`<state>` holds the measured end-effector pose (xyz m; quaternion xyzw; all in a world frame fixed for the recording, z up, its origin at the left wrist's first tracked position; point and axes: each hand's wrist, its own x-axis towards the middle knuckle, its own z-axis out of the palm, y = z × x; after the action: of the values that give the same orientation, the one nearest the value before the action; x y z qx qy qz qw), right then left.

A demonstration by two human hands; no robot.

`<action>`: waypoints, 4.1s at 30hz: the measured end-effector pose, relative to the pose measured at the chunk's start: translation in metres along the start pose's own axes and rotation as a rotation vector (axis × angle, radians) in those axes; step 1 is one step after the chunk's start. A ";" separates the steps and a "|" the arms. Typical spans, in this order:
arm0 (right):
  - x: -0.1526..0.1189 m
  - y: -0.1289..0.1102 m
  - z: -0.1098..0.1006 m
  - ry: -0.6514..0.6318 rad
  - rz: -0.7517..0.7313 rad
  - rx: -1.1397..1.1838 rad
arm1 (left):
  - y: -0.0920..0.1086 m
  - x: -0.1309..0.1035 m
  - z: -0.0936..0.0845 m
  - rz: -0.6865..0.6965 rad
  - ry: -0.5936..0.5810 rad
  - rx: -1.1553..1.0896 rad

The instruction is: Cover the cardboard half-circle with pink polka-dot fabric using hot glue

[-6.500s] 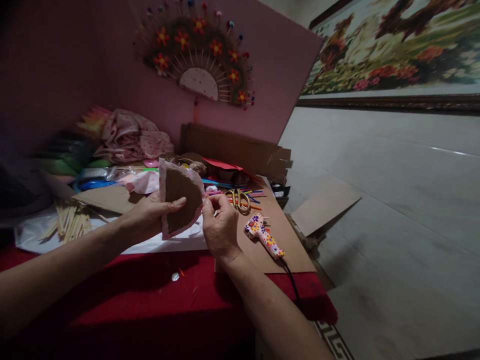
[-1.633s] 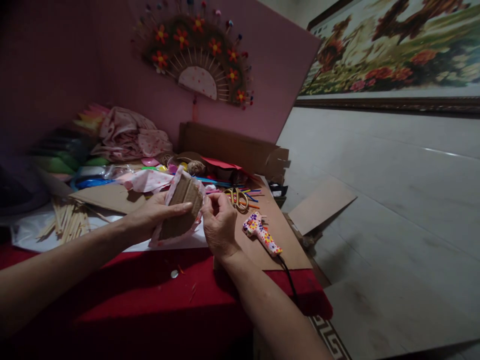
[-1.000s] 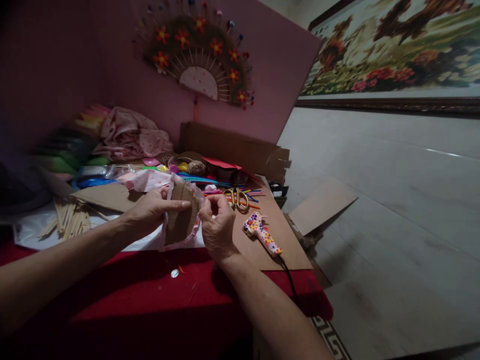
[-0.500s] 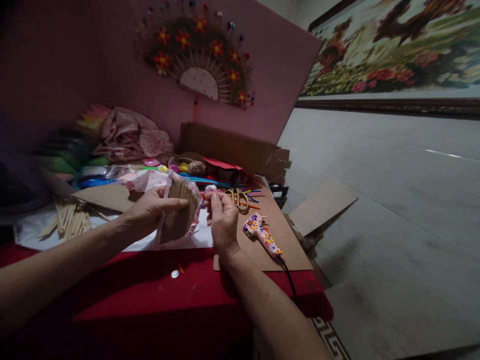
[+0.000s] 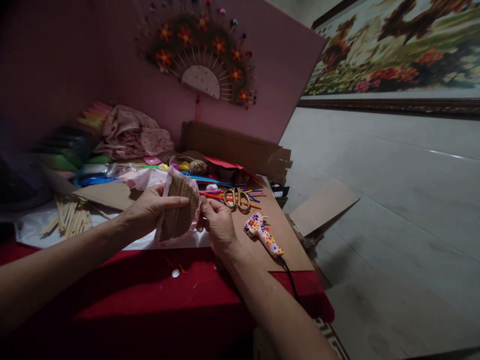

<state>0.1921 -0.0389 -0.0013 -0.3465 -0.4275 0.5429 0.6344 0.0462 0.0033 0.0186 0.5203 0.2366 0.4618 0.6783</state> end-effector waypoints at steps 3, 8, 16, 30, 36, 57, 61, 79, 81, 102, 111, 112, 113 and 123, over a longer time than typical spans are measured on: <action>0.001 0.003 -0.001 -0.014 -0.077 -0.061 | 0.001 0.000 0.001 0.009 0.010 0.002; 0.001 0.008 -0.003 -0.015 -0.200 -0.207 | 0.001 -0.002 0.004 0.025 0.061 0.008; -0.004 0.012 -0.001 0.069 -0.397 -0.542 | 0.000 -0.008 0.014 0.001 0.137 0.010; -0.003 0.006 -0.003 0.281 -0.478 -0.614 | -0.003 -0.008 0.012 0.025 0.066 0.080; -0.006 0.001 0.000 0.306 -0.451 -0.679 | 0.000 -0.008 0.013 0.034 0.085 0.208; -0.014 0.000 -0.001 0.195 -0.593 -0.928 | 0.002 -0.007 0.012 0.033 0.081 0.213; -0.013 -0.001 -0.001 0.148 -0.555 -0.872 | 0.002 -0.009 0.013 0.011 0.058 0.176; -0.001 -0.005 -0.002 0.042 -0.009 -0.086 | 0.003 -0.005 0.007 -0.080 -0.017 0.079; -0.001 -0.005 -0.003 0.051 0.001 -0.085 | 0.003 -0.005 0.008 -0.088 -0.020 0.073; -0.015 0.004 -0.003 0.225 -0.837 -1.342 | 0.000 -0.006 0.009 0.062 0.130 0.179; -0.011 0.006 -0.005 0.230 -0.705 -1.076 | 0.001 -0.006 0.013 0.006 0.147 0.102; -0.010 0.006 -0.005 0.217 -0.689 -1.036 | 0.002 -0.005 0.013 -0.008 0.150 0.080; -0.010 0.006 -0.006 0.200 -0.681 -1.006 | 0.002 -0.005 0.012 -0.020 0.152 0.060; -0.016 0.004 -0.004 0.132 -0.695 -0.975 | 0.002 -0.002 0.007 -0.037 0.163 0.043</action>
<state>0.1939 -0.0540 -0.0093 -0.4704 -0.6750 0.0223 0.5679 0.0503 -0.0017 0.0221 0.4910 0.3105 0.4848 0.6539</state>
